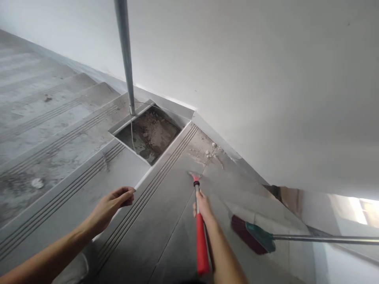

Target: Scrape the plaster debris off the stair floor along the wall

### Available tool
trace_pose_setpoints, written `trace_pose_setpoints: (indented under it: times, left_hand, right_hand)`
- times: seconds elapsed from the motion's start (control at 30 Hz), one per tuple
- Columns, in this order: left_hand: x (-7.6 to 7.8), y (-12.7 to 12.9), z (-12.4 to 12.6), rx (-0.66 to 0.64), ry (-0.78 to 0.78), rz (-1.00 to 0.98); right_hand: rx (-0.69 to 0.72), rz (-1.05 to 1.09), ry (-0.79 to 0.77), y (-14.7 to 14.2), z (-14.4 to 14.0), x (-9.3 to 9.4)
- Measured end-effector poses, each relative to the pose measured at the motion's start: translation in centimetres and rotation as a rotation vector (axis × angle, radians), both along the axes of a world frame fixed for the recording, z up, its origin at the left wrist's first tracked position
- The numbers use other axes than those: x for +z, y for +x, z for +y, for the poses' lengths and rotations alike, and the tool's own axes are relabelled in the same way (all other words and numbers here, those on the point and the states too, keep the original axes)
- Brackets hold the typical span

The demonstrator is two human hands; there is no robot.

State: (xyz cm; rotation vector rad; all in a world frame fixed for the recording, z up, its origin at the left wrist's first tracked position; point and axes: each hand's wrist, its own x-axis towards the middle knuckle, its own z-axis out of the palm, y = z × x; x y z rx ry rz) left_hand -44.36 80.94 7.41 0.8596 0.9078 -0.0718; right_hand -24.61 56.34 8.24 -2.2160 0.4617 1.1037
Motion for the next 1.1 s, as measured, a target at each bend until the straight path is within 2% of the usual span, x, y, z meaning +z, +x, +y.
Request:
trace_pose_setpoints:
  times: [0.13, 0.33, 0.5, 0.67, 0.77, 0.93, 1.1]
  left_hand:
    - [0.0, -0.4, -0.2, -0.041, -0.002, -0.042]
    - [-0.5, -0.8, 0.1, 0.03, 0.013, -0.005]
    - [-0.2, -0.4, -0.1, 0.019, -0.005, -0.071]
    - [-0.5, -0.4, 0.1, 0.065, 0.011, -0.001]
    - [-0.7, -0.1, -0.2, 0.04, -0.031, -0.036]
    - [-1.2, 0.2, -0.1, 0.045, -0.049, 0.002]
    - [-1.5, 0.4, -0.1, 0.046, -0.094, -0.045]
  right_hand:
    - [0.002, -0.058, 0.007, 3.5, 0.8, -0.2]
    - [0.096, 0.027, -0.016, 2.8, 0.0, 0.7]
    - [0.102, 0.067, -0.076, 4.8, 0.4, 1.6]
    - [0.147, 0.084, -0.07, 5.5, -0.4, 1.4]
    - [0.141, 0.036, -0.077, 6.2, -0.6, 1.2]
    - [0.199, 0.106, -0.057, 5.1, -1.4, 1.2]
    - [0.183, 0.07, -0.087, 6.2, -0.7, 1.8]
